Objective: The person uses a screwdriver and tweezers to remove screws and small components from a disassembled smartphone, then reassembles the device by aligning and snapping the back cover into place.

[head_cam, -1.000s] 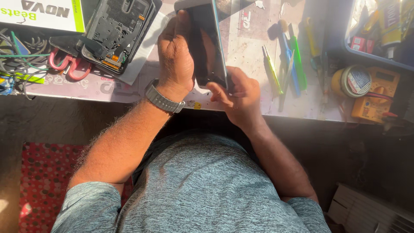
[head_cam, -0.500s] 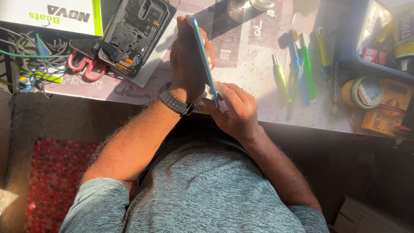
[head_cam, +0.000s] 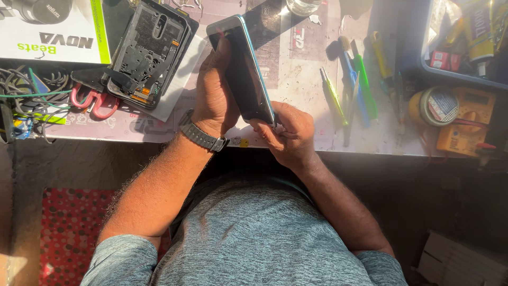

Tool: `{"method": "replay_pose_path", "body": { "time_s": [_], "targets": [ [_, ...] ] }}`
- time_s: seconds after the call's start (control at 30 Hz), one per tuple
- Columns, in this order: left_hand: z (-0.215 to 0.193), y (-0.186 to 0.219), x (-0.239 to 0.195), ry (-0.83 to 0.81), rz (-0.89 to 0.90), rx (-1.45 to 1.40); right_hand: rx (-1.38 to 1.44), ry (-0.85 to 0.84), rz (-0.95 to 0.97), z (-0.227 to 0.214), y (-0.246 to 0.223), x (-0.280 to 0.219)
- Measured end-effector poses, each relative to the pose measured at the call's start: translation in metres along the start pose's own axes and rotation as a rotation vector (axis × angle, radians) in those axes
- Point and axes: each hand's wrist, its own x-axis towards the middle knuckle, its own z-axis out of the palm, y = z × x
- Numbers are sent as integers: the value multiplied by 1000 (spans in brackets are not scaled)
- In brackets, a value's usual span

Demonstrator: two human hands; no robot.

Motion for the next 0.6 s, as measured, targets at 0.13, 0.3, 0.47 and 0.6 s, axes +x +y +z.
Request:
{"method": "replay_pose_path", "body": {
  "time_s": [0.13,0.3,0.47,0.6],
  "targets": [
    [-2,1,4,58,46,-43,-21,57,70,-3,-1,-2],
    [-8,40,-5,-236,37,39,170,188,129,-56,-12,18],
    [6,72,-16,-629,-297,465,-182,-3,-48,-95,-38,53],
    [21,48,-23,-565,-337,567,-237,-92,-61,-69,-49,78]
  ]
}}
